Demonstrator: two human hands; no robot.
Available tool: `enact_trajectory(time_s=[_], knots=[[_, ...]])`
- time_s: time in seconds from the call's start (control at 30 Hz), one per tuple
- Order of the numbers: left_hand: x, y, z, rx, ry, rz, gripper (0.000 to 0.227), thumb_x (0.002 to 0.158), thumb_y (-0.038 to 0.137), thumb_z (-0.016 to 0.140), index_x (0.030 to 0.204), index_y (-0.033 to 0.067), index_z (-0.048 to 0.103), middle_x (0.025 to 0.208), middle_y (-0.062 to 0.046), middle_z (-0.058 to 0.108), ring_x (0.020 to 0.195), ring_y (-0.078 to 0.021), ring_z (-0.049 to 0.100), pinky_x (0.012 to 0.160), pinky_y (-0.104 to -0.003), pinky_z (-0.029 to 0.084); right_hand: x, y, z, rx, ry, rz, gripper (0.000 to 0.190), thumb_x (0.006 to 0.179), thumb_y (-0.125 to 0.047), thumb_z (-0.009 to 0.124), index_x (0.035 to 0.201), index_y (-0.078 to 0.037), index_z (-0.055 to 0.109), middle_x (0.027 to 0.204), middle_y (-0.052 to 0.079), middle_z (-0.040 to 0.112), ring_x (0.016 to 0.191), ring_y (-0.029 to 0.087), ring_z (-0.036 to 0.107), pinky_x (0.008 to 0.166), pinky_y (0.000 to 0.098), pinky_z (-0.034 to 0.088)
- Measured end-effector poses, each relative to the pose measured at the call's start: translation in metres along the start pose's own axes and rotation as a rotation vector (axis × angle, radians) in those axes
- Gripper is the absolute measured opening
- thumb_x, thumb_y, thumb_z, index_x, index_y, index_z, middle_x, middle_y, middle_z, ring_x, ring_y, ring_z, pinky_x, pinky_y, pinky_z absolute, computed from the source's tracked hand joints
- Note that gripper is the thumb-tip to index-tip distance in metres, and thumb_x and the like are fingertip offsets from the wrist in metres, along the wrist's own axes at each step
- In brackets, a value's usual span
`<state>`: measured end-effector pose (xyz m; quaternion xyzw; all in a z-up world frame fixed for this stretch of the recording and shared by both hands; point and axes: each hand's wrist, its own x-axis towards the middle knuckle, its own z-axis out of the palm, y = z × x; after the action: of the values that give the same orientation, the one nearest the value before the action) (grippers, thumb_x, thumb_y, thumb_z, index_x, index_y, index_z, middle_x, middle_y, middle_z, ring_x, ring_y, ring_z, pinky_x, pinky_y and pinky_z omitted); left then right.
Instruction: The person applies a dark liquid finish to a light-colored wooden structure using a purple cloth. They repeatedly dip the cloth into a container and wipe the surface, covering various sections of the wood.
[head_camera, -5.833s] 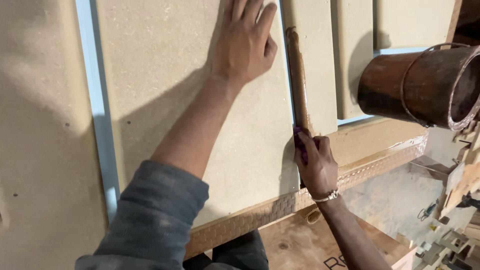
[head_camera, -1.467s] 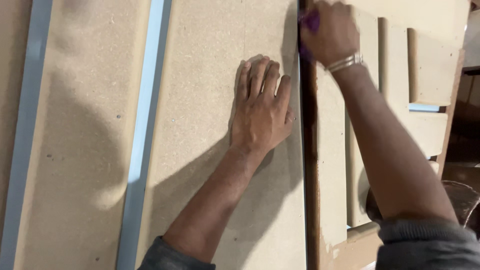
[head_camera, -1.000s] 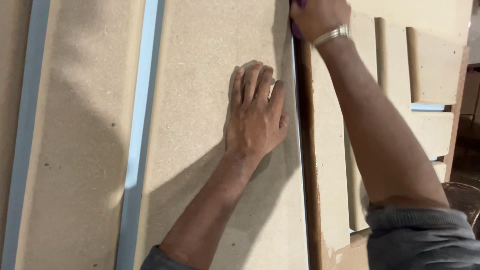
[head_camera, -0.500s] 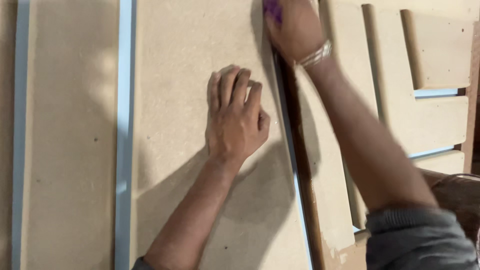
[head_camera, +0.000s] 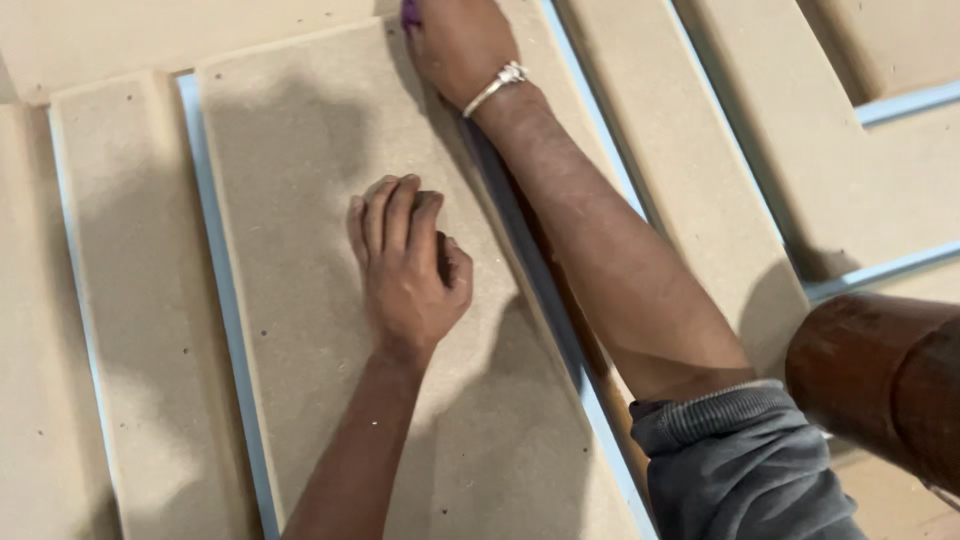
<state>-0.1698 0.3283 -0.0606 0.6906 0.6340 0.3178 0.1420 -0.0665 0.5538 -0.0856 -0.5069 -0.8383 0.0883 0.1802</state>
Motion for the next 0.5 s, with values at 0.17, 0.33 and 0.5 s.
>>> enact_trajectory(time_s=[0.17,0.33,0.5], knots=[[0.001,0.002,0.002,-0.013,0.016,0.009,0.045,0.084,0.009,0.060,0.128,-0.0005,0.060,0.142,-0.020,0.055,0.142,-0.0377,0.044,0.127,-0.060,0.023,-0.077,-0.017,-0.043,0.060,-0.191,0.044,0.025,0.095,-0.010,0.058,0.116,-0.003,0.069,0.095,0.020,0.075,0.081,0.031,0.070,0.068,0.0418,0.060],[0.003,0.006,0.004,0.040,0.010,0.012,0.048,0.081,0.010,0.061,0.128,-0.0001,0.060,0.141,-0.022,0.056,0.141,-0.0385,0.044,0.125,-0.059,0.023,-0.065,-0.027,-0.035,-0.004,-0.207,0.224,0.018,0.095,-0.011,0.057,0.107,-0.007,0.070,0.101,0.015,0.074,0.092,0.028,0.066,0.072,0.0416,0.059],[-0.001,0.004,0.008,0.102,-0.015,0.001,0.046,0.085,0.010,0.061,0.130,-0.0001,0.060,0.142,-0.021,0.056,0.143,-0.0375,0.044,0.126,-0.058,0.023,-0.002,-0.014,-0.011,-0.060,-0.195,0.155,0.017,0.099,-0.005,0.057,0.112,-0.001,0.066,0.101,0.020,0.072,0.084,0.030,0.073,0.069,0.0379,0.059]])
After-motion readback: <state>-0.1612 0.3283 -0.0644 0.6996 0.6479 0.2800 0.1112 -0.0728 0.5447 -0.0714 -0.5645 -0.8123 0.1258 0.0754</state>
